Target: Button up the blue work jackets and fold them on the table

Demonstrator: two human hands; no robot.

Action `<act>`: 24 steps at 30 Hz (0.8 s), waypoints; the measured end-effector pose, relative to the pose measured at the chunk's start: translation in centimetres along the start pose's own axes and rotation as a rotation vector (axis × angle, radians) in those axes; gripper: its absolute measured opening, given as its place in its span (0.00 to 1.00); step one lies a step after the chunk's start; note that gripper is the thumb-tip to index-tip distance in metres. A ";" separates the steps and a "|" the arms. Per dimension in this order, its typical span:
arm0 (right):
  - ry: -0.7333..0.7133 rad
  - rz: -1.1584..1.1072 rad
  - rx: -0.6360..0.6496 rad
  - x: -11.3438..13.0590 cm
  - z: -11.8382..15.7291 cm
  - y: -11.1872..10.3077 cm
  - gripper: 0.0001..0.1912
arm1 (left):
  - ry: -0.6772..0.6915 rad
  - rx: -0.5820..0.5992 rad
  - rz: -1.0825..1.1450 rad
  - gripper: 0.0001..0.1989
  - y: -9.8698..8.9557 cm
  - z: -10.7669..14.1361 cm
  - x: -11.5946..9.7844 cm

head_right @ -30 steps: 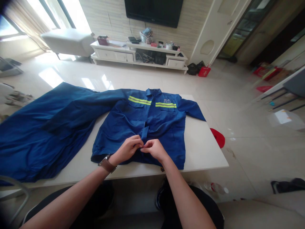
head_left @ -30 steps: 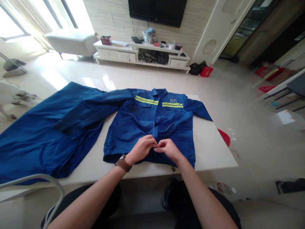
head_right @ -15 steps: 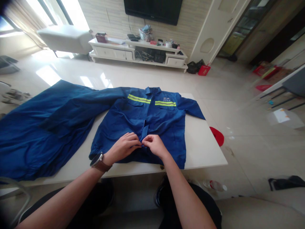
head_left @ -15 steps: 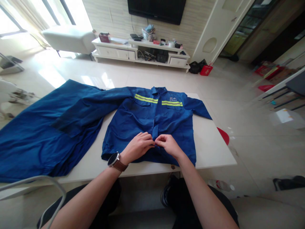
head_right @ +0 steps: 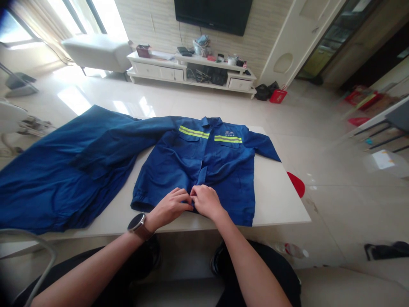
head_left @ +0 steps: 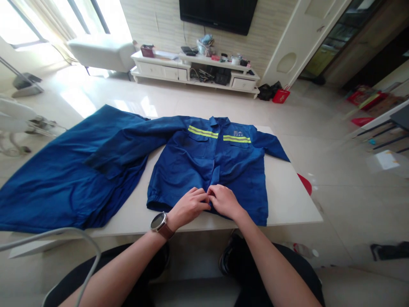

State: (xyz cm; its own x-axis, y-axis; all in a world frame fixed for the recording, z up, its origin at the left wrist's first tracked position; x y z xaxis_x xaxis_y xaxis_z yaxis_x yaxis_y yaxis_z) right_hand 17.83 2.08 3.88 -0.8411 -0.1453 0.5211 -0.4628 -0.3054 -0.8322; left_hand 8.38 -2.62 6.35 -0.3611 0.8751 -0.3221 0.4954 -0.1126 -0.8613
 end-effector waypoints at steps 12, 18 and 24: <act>0.117 -0.322 0.044 -1.2 -1.2 -0.1 0.05 | -0.022 -0.059 -0.297 0.10 -0.7 -0.5 -0.4; 0.165 -0.078 0.003 -1.9 -0.6 -0.1 0.05 | 0.060 -0.002 -0.296 0.09 0.3 -1.3 -2.4; 0.144 0.238 -0.150 -2.9 -0.9 -1.6 0.06 | 0.149 0.068 -0.235 0.09 2.6 -2.0 -4.9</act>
State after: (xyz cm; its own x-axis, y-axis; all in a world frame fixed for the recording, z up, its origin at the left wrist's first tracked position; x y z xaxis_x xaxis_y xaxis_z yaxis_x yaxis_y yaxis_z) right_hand 20.77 3.87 3.55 -0.9568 -0.0584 0.2848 -0.2750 -0.1352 -0.9519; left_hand 13.02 -6.32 6.44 -0.3369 0.9400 -0.0536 0.3560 0.0745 -0.9315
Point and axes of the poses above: each hand's wrist, its own z-axis away from the middle knuckle, its own y-axis out of the palm, x = y × z, the point moved 9 cm from there along -z, towards the middle knuckle, and after that the axes turned 6 degrees about y, right-handed, at the moved point
